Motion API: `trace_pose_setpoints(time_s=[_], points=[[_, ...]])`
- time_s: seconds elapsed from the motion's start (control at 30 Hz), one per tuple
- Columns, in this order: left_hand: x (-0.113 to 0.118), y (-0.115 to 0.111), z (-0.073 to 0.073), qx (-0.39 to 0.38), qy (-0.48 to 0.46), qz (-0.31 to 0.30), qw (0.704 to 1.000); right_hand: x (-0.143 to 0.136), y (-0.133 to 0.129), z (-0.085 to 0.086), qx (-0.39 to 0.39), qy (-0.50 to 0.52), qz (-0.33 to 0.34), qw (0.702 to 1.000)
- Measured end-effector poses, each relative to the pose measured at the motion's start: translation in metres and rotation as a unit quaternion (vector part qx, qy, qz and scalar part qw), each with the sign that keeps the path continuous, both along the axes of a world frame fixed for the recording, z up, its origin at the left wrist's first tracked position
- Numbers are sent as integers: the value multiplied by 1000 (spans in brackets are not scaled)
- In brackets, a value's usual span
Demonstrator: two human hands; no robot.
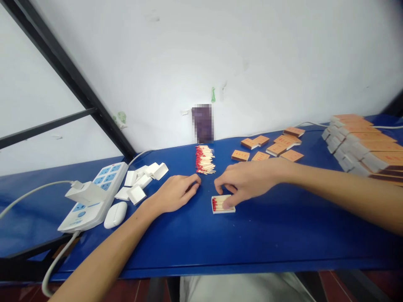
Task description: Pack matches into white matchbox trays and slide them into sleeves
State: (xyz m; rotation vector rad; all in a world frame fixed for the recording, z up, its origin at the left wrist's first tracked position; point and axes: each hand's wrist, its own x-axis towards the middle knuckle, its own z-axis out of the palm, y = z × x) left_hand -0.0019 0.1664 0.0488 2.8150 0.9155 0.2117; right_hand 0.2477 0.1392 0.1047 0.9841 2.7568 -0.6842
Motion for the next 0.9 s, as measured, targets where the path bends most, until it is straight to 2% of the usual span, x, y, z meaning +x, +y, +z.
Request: trace_pose_setpoints(time_s=[0.07, 0.13, 0.27, 0.47, 0.57, 0.73, 0.9], points=[[-1, 1, -1, -2, -10, -4, 1000, 2, 6, 0, 11, 14, -18, 1000], [-2, 1, -1, -9, -25, -14, 1000, 4, 13, -5, 59, 26, -47, 997], [-3, 1, 0, -21, -53, -39, 998, 1, 24, -28, 164, 45, -114, 979], [-5, -1, -1, 23, -92, -40, 995, -9, 28, -62, 232, 104, -189, 948], [-5, 1, -3, 59, -102, -6, 993, -11, 31, -71, 248, 117, -203, 940], [-2, 10, -9, 75, -67, 87, 991, -12, 35, -75, 240, 135, -221, 936], [0, 13, -13, 79, -32, 96, 992, -13, 35, -75, 237, 142, -223, 935]])
